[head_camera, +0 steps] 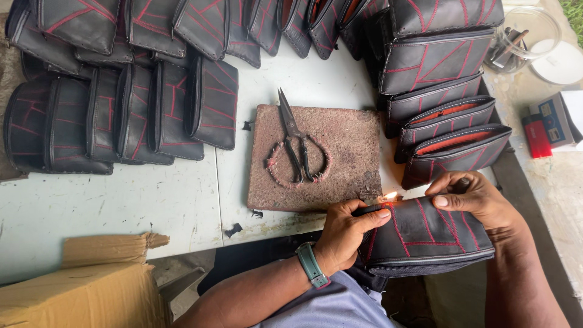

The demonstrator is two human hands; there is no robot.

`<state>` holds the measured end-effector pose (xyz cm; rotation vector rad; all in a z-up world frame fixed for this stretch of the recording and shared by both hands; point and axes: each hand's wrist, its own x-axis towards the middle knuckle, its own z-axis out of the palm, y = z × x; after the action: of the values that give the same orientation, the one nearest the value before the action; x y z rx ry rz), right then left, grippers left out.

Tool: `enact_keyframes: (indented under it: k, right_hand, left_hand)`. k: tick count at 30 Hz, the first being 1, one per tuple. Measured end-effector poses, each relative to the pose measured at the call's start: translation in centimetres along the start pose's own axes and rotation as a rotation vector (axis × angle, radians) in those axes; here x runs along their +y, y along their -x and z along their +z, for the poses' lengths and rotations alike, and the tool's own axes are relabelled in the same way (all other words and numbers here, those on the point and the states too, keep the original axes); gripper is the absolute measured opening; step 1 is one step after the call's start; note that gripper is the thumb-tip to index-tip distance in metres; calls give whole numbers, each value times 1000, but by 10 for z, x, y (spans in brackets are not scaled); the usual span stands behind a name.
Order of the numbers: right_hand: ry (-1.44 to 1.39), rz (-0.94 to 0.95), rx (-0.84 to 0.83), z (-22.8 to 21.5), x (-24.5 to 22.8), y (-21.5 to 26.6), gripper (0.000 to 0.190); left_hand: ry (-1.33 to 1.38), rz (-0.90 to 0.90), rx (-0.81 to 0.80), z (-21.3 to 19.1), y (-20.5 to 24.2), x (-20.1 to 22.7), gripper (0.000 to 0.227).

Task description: The person uses shears to trim excess material from the edges of a black pouch with red stitching, then uses a lighter to seal the cut edges. The person repeats this process on multiple pouches, stacking the finished items on the table.

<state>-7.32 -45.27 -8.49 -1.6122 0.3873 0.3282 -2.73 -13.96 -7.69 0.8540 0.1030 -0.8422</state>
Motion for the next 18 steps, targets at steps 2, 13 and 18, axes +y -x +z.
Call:
enact_keyframes:
  k: [2,13,18]
  right_hand:
    - [32,-21,-2,-2,-2,-2,29]
    - [15,9,-25,-3,-5,1,29]
    - [49,-21,10,-5,-8,-6,28]
  left_hand:
    - [15,-4,5,1,-1,0,14]
    - [40,-20,12,3,7,-6,12]
    - [58,-39,13,4,0,-2,14]
